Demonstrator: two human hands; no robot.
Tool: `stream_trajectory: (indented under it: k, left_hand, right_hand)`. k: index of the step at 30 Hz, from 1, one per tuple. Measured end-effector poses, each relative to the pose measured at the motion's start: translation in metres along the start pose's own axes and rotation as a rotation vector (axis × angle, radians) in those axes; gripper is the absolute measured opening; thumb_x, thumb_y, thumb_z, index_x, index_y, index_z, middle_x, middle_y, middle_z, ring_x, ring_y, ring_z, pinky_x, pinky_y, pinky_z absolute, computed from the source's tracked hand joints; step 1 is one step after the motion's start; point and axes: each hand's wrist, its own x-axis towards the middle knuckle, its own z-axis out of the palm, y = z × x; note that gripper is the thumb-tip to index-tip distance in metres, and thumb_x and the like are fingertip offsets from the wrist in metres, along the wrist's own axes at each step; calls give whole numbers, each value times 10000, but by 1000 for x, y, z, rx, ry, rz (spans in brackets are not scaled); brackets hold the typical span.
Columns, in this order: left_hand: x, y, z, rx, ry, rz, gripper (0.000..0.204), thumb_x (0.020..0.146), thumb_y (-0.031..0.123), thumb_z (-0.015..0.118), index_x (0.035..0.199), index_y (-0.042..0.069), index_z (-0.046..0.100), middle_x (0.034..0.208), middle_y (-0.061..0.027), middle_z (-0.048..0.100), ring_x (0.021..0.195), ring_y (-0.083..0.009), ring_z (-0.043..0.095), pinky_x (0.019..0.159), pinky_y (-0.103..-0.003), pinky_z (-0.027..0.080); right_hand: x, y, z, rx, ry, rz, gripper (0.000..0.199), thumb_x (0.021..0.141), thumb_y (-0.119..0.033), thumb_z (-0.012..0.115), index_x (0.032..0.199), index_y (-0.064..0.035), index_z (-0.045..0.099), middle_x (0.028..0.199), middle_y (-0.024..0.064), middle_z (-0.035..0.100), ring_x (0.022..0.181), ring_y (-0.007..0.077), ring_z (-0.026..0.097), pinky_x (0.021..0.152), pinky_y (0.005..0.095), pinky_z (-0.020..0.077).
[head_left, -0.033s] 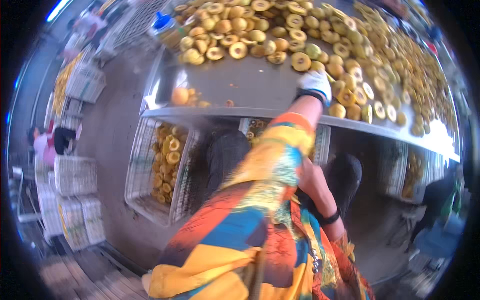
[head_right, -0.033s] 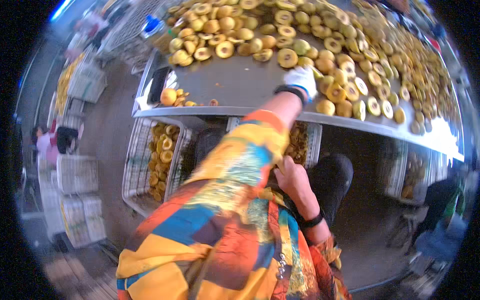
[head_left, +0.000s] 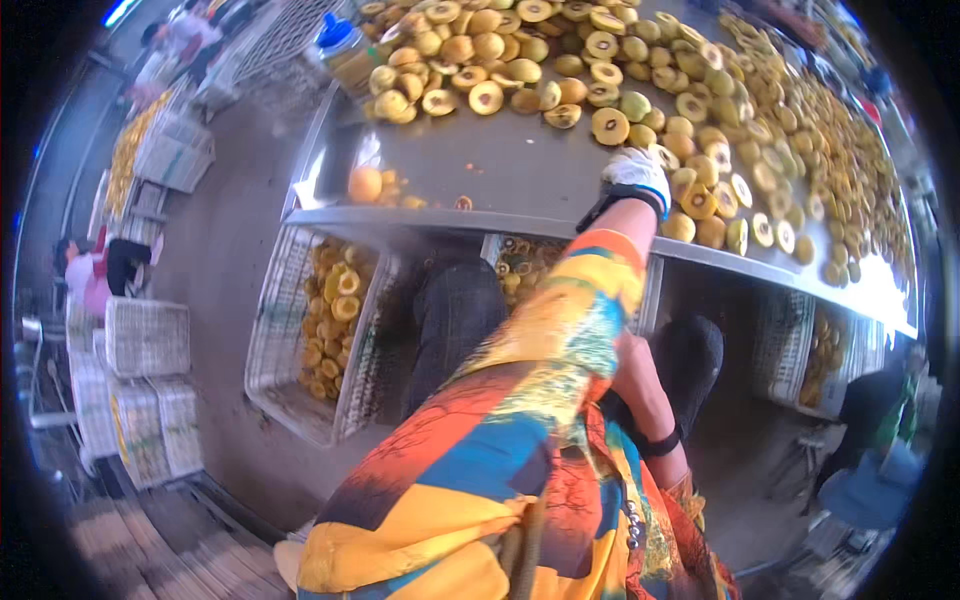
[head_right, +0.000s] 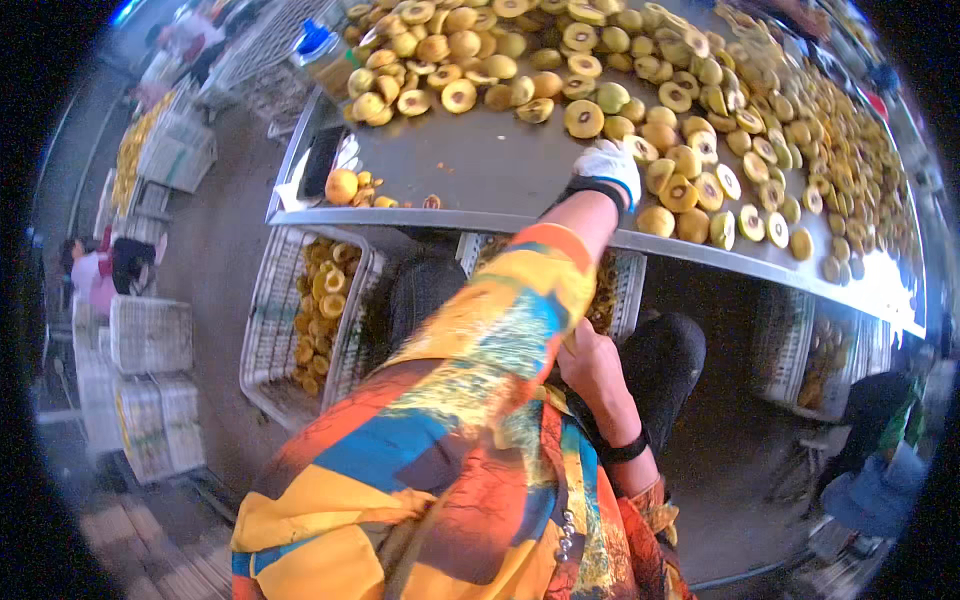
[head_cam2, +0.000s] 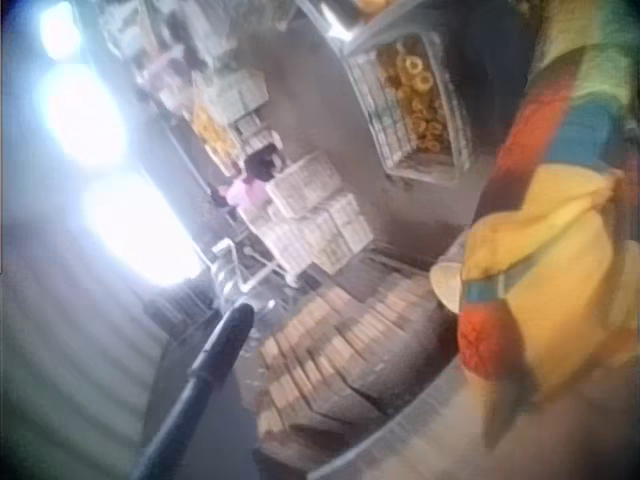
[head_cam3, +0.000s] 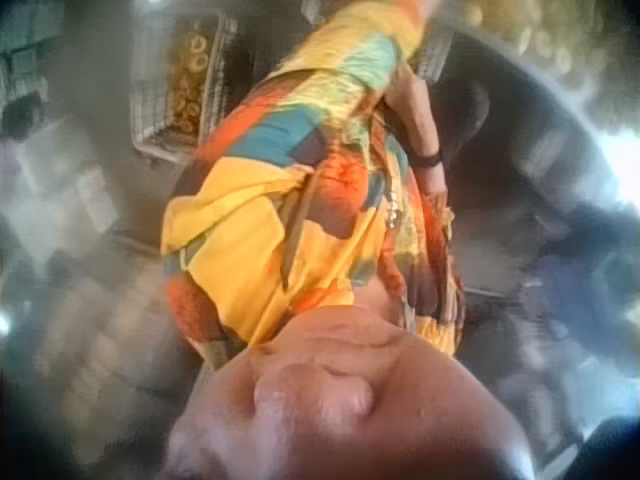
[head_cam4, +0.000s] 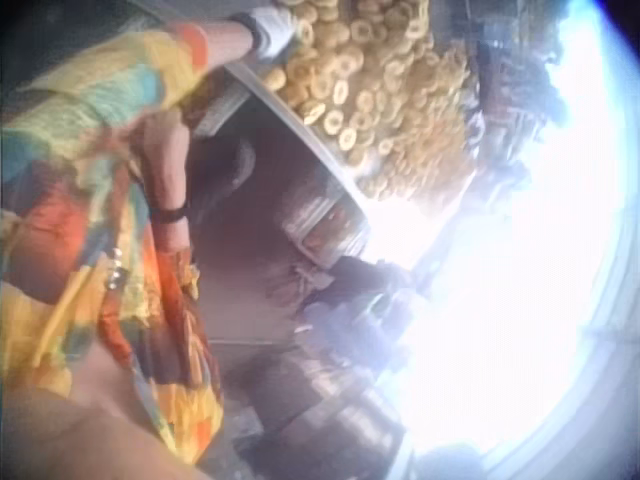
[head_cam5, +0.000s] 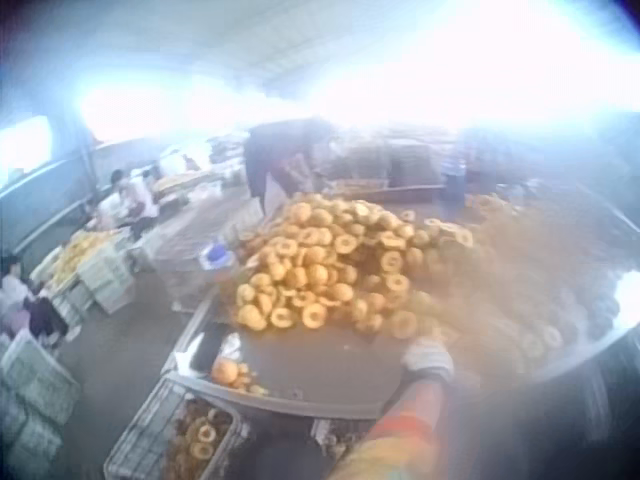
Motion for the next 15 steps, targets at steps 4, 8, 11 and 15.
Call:
stream_trajectory:
  k: [4, 8, 11, 15]
  left_hand:
    - [2, -30, -13, -119, -203, -3, 288, 807, 173, 520, 1046, 50, 624, 1084, -157, 613, 992, -281, 604, 827, -387, 498]
    - [-18, -69, -44, -443, -104, 231, 354, 779, 278, 591, 1020, 20, 612, 1003, -154, 643, 895, -296, 623, 781, -371, 490]
    - [-55, -90, -82, -1742, -741, 126, 129, 825, 173, 518, 876, 59, 552, 694, -20, 516, 610, -114, 531, 452, -183, 400]
    - [-117, -120, -93, -1790, -477, -149, 421, 916, 432, 435, 1071, 47, 509, 835, -71, 604, 582, -116, 553, 401, -200, 409]
  right_hand:
    - [-7, 15, 1, 18, -5, 89, 231, 776, -158, 614, 825, 12, 466, 669, 280, 563, 674, 451, 564, 552, 497, 454]
    - [2, -1, -9, -58, 121, 157, 246, 760, -127, 636, 872, -13, 449, 653, 271, 553, 675, 459, 557, 539, 504, 441]
    - [14, -16, -20, -14, 202, 209, 236, 761, -94, 621, 881, -16, 434, 640, 260, 548, 664, 460, 554, 534, 499, 428]
    - [34, -40, -22, -1, 229, 101, 224, 770, -104, 588, 871, -8, 413, 644, 261, 550, 634, 455, 554, 543, 502, 435]
